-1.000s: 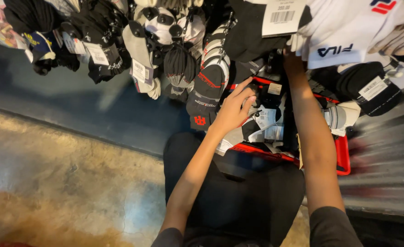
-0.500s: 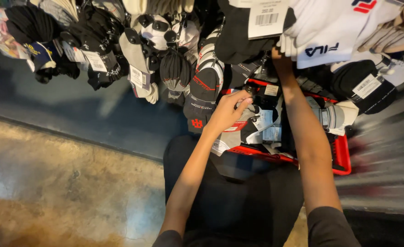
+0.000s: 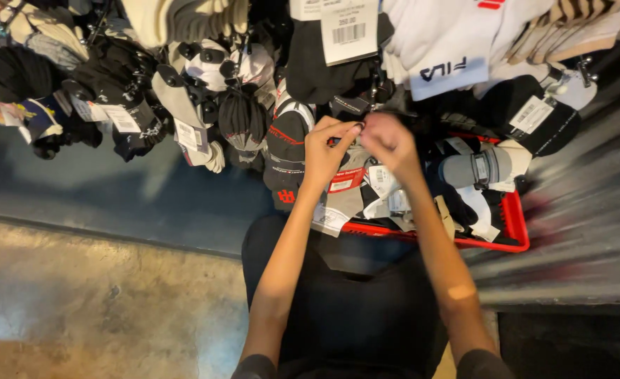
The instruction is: The person is sitting on the floor, sorting through various brands of socks and placing selected pairs into a red basket.
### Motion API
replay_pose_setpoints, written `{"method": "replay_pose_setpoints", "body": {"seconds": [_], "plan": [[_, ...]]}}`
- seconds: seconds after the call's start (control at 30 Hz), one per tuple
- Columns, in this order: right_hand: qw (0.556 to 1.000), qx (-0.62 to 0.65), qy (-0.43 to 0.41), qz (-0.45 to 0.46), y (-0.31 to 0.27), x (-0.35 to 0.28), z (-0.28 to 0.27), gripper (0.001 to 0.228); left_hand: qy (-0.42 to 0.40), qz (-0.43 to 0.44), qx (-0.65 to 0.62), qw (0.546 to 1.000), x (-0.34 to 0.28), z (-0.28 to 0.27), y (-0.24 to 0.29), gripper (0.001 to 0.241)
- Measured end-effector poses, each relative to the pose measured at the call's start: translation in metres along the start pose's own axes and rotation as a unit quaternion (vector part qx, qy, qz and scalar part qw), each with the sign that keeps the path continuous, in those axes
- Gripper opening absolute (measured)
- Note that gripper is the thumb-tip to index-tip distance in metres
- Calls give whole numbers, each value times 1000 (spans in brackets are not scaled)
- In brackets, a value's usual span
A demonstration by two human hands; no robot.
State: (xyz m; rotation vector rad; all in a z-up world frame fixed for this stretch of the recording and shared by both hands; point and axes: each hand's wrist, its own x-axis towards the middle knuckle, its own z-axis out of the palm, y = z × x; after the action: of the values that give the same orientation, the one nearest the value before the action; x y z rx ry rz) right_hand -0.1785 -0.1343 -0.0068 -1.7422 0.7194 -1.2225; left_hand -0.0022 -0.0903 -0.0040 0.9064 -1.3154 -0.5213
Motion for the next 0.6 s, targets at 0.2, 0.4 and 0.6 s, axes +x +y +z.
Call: {"method": "replay_pose_setpoints", "body": {"seconds": [0.2, 0.4, 0.6], "plan": [[995, 19, 90, 30, 31, -52, -3, 16, -54, -18, -51, 997, -27, 3, 13, 40], [956, 192, 204, 89, 61, -67, -24, 19, -277, -116, -156, 941, -75, -11, -16, 97], [917, 259, 251, 171, 83, -67, -64, 8, -312, -166, -110, 929, -111, 4, -52, 87]]}}
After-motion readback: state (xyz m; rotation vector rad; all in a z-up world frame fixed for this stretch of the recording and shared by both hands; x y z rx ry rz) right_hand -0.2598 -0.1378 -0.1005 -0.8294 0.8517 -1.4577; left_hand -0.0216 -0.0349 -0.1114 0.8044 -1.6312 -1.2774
